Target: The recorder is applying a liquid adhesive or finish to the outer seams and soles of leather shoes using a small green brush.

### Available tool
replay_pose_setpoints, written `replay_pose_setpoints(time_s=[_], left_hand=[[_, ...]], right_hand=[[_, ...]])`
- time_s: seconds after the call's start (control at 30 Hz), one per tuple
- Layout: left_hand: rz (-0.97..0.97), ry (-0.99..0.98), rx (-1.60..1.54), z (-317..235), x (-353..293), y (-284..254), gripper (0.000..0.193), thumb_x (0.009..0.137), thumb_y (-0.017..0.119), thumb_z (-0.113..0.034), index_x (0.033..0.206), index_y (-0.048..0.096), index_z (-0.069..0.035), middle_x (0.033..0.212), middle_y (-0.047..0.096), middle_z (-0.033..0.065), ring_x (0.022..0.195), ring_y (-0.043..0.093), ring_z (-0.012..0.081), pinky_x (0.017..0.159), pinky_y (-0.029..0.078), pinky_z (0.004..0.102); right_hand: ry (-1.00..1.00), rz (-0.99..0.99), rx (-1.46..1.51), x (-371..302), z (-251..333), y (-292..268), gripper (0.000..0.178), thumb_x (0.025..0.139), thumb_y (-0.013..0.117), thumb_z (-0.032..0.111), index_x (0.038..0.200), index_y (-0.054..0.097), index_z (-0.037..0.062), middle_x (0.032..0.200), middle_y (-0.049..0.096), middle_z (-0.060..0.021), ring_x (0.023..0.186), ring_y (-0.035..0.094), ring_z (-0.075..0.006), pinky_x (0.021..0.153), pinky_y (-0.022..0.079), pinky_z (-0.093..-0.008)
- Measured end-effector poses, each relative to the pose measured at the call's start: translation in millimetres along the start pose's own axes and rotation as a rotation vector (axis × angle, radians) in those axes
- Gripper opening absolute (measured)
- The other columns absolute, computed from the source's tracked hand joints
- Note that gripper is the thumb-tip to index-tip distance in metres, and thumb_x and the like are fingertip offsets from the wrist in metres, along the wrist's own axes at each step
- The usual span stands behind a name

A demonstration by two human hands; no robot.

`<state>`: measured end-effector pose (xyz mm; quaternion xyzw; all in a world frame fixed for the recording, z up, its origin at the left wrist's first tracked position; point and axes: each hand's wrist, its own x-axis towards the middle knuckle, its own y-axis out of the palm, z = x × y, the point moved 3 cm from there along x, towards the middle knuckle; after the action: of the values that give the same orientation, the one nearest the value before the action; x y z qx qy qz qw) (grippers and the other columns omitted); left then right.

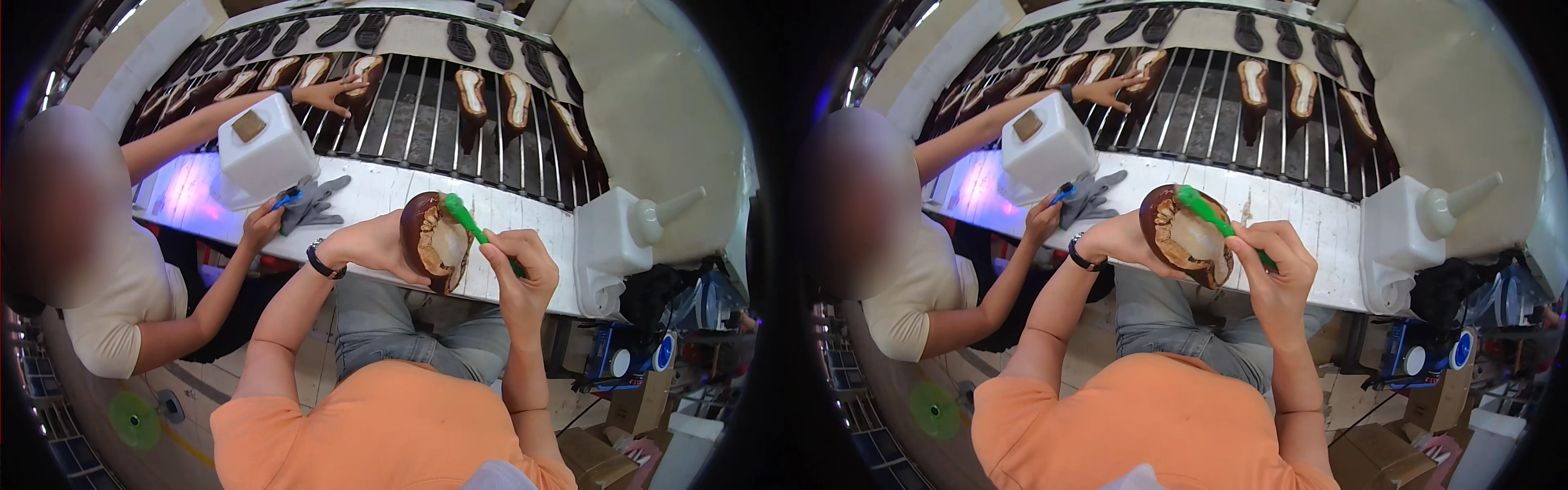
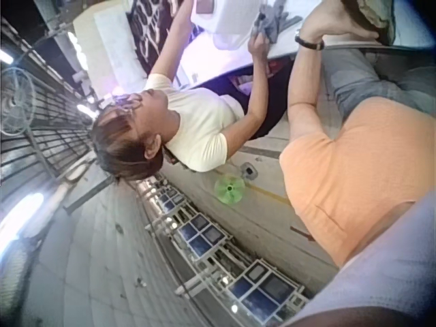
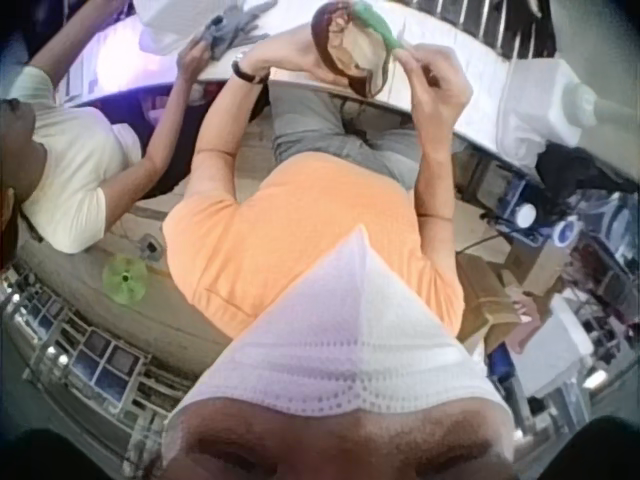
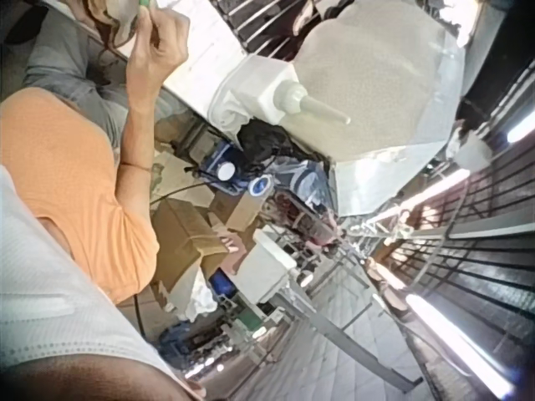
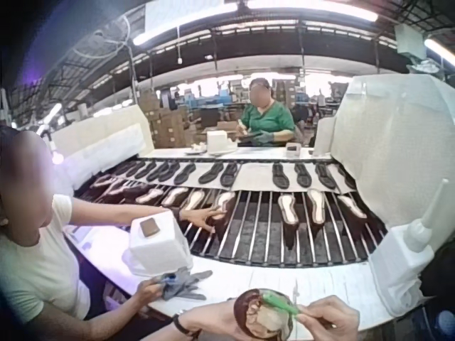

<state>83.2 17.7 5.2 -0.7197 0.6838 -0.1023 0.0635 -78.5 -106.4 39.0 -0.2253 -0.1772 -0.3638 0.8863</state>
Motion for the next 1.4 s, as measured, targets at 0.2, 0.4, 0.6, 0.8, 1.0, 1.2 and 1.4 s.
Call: replay_pose_setpoints(time_s=[0.2, 0.4, 0.6, 0.8, 1.0, 1.2, 1.4], left_hand=[[0.237, 0.2, 0.201, 11, 17, -14, 0.069, 0.064, 0.086, -0.015, 0.123, 0.053, 0.001, 0.114, 0.062, 0.0084, 0.102, 0.056, 0.0142, 0.093, 0.046, 0.0298], [0.321, 0.031, 0.017, 23, 30, -32, 0.068, 0.062, 0.088, -0.012, 0.121, 0.057, 0.001, 0.117, 0.064, 0.0092, 0.106, 0.058, 0.0153, 0.093, 0.046, 0.0293], [0.371, -0.033, -0.09, 30, 38, -30, 0.073, 0.06, 0.09, -0.014, 0.122, 0.054, 0.002, 0.119, 0.061, 0.0108, 0.107, 0.056, 0.0148, 0.092, 0.047, 0.0294], [0.365, -0.158, -0.028, 18, 31, -32, 0.078, 0.059, 0.09, -0.016, 0.126, 0.053, 0.001, 0.12, 0.061, 0.0096, 0.11, 0.054, 0.0167, 0.097, 0.044, 0.0305], [0.419, -0.115, -0.003, 22, 42, -33, 0.072, 0.061, 0.089, -0.011, 0.123, 0.054, 0.001, 0.116, 0.063, 0.0077, 0.106, 0.058, 0.0167, 0.096, 0.047, 0.0307], [-0.243, -0.234, -0.308, 110, -39, -78, 0.084, 0.054, 0.086, 0.005, 0.129, 0.047, 0.004, 0.123, 0.058, 0.0095, 0.113, 0.056, 0.0223, 0.097, 0.046, 0.0364], [-0.689, 0.097, -0.282, 181, -39, -62, 0.08, 0.084, 0.064, -0.052, 0.139, 0.035, -0.002, 0.137, 0.046, 0.0083, 0.126, 0.043, 0.0212, 0.107, 0.033, 0.0362]], right_hand=[[-0.229, 0.318, -0.279, 29, 30, -20, 0.015, 0.076, 0.074, 0.005, 0.091, 0.072, 0.0035, 0.077, 0.062, -0.0055, 0.058, 0.057, -0.0112, 0.05, 0.042, -0.0247], [-0.265, 0.271, -0.263, 64, 22, -46, 0.015, 0.076, 0.074, 0.011, 0.089, 0.072, 0.0036, 0.076, 0.061, -0.0065, 0.061, 0.059, -0.0176, 0.054, 0.043, -0.0283], [-0.274, 0.364, -0.409, 68, 33, -24, 0.015, 0.074, 0.074, 0.006, 0.089, 0.071, 0.0019, 0.077, 0.062, -0.007, 0.065, 0.06, -0.0166, 0.057, 0.044, -0.0275], [-0.26, 0.352, -0.363, 73, 35, -41, 0.01, 0.077, 0.073, 0.016, 0.081, 0.069, 0.0074, 0.076, 0.06, -0.0047, 0.06, 0.059, -0.0227, 0.054, 0.045, -0.0324], [-0.268, 0.635, -0.552, 57, 34, -32, 0.012, 0.074, 0.073, 0.016, 0.082, 0.07, 0.0071, 0.078, 0.062, -0.0034, 0.067, 0.061, -0.0242, 0.06, 0.046, -0.033], [0.254, 0.013, -0.665, 0, -2, -154, 0.014, 0.074, 0.071, 0.015, 0.085, 0.071, 0.0065, 0.082, 0.064, -0.0094, 0.074, 0.061, -0.0286, 0.065, 0.044, -0.0367], [0.775, -0.449, -0.98, -117, -79, -245, 0.018, 0.074, 0.073, 0.018, 0.085, 0.07, 0.0044, 0.081, 0.066, -0.0121, 0.08, 0.063, -0.0309, 0.068, 0.047, -0.0386]])
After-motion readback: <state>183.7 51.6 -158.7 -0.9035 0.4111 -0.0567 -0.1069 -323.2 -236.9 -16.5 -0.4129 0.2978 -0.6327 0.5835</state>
